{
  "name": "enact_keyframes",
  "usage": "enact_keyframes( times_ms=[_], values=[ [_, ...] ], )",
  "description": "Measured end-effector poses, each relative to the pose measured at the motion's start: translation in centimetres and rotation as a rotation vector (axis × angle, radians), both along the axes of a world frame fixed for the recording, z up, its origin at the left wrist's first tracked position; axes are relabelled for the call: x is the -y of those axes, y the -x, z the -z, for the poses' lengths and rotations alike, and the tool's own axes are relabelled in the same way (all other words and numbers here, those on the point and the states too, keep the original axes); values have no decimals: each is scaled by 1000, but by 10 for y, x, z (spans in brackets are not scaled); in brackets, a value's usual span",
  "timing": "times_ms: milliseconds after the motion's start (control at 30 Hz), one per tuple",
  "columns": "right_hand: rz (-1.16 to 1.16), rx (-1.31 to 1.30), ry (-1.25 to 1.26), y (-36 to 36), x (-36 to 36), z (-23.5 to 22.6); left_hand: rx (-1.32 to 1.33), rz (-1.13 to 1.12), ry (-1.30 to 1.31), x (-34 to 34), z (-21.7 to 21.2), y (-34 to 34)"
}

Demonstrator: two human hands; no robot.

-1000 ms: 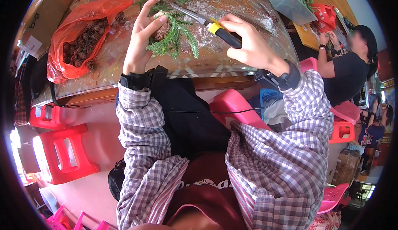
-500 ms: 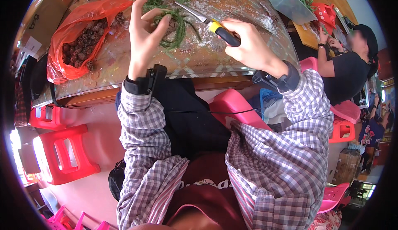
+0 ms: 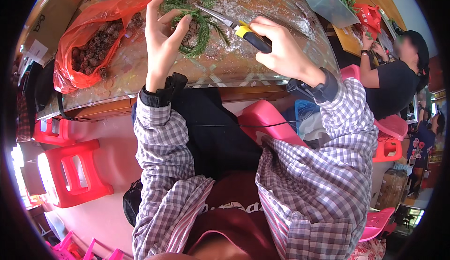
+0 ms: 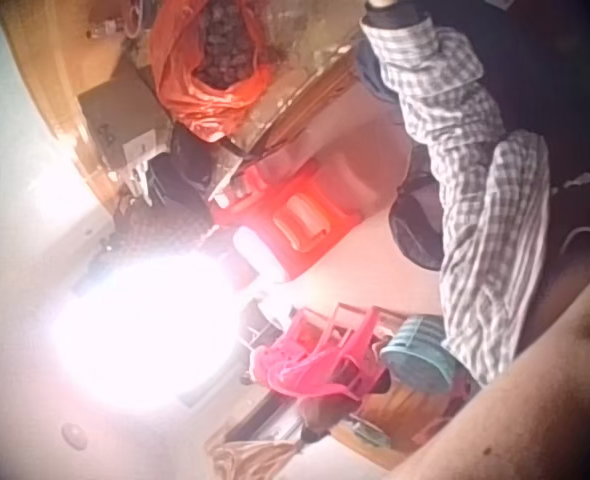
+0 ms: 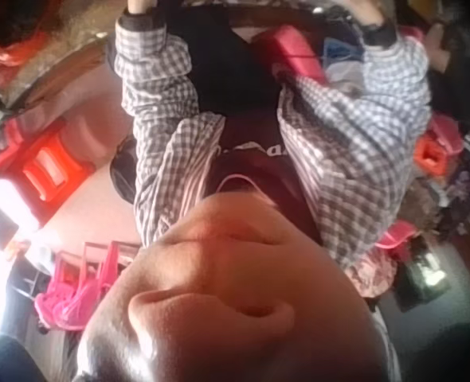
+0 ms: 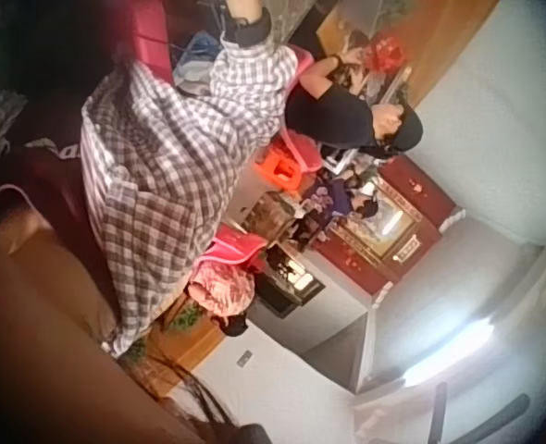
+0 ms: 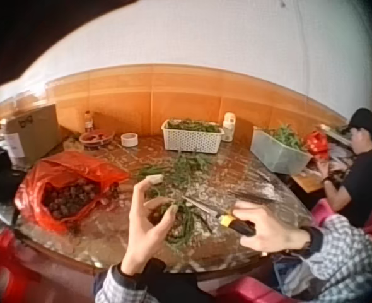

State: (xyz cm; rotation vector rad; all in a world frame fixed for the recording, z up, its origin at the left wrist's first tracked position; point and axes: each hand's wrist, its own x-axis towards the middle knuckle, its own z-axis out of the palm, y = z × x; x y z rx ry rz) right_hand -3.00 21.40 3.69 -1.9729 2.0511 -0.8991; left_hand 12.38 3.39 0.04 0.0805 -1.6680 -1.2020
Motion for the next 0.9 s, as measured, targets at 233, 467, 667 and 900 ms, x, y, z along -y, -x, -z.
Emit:
enact_keyframes(
  times_ms=[233,467,667,900],
  values=[
    [89,-709,222,2,7,5,55,121,-213,2,9,5],
    [124,-1349,243,-1,22,11,146,332,-794,21,33,20],
    [179,-1102,303,11,11,9,-26,9,-520,20,29,13],
    [129,-632,277,13,-4,0,-149,-27,-93,-3,16,15]
  ],
)
